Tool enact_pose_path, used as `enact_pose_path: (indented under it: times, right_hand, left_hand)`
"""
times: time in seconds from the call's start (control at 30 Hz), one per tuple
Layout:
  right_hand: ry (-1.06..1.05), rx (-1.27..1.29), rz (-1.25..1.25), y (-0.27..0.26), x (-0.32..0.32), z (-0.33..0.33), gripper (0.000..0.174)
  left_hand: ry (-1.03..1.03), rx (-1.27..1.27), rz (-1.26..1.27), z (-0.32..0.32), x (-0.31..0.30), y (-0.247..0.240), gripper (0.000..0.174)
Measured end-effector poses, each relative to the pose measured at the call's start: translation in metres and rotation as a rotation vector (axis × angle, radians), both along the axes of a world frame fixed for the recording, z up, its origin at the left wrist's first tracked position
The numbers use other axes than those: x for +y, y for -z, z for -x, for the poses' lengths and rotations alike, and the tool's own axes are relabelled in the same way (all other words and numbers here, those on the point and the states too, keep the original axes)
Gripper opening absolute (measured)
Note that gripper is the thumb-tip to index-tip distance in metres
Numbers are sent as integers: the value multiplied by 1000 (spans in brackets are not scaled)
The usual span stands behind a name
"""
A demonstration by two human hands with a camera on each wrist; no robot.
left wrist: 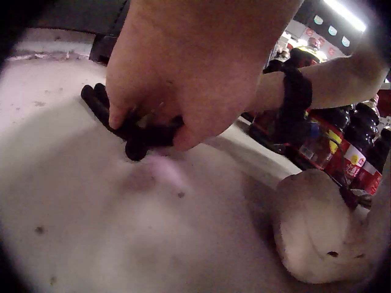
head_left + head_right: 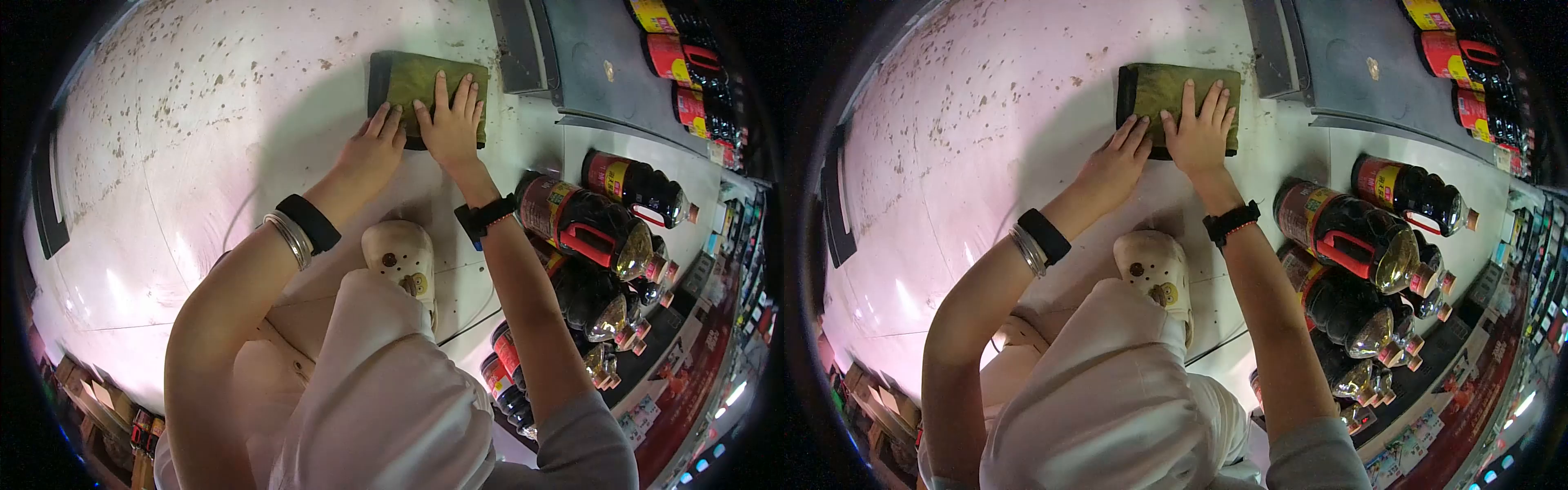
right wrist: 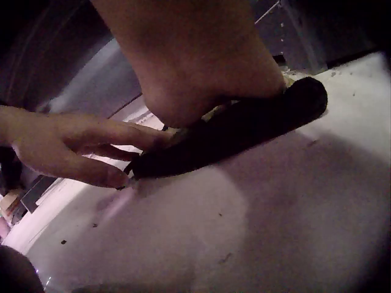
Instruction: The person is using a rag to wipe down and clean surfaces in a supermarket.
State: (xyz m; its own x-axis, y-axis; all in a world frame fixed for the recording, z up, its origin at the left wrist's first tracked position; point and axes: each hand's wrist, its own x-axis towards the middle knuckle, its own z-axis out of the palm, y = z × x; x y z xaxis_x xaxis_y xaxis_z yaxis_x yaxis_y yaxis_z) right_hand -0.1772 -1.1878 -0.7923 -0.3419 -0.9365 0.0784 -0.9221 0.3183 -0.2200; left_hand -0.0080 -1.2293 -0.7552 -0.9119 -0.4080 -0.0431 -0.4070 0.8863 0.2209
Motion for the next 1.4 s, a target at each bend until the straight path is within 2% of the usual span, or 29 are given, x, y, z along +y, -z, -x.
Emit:
enact_pose_path:
  times: [0.1,0.23,0.47,0.63,0.67,0.8,1.03,1.1,1.23,1.3,1.33,1.4]
  right_hand:
    - [-4,9,-17,1,-1,1,66]
    - [1,53,-38,6,-2,1,68]
    - [22,-80,-419,-18,-8,4,76]
    - [41,-132,-534,-45,-13,-1,78]
    - [54,-149,-590,-49,-14,-2,78]
    - [66,-129,-637,-51,-15,-3,79]
    - [69,-105,-683,-49,-16,-6,80]
    - [75,-95,-637,-45,-14,-4,79]
    - [22,-84,-615,-37,-12,0,79]
    - [43,-104,-558,-34,-11,0,79]
    - [11,-84,-613,-32,-11,0,79]
    - [38,-52,-522,-22,-11,2,78]
  left_hand:
    - [-42,17,-61,1,2,-1,44]
    - [-21,-45,-1,6,3,15,45]
    - [-153,26,-71,15,15,21,39]
    - [-92,-14,131,10,18,22,36]
    - [-121,-12,69,14,19,31,37]
    - [-123,-52,-44,13,15,18,39]
    - [-132,-34,49,7,19,14,37]
    - [-118,-106,41,11,19,15,39]
    - [-216,-36,-13,14,22,19,38]
    - [-200,-60,24,11,27,20,39]
    - [-209,-50,25,6,29,12,39]
    - [-234,-18,50,-4,32,4,41]
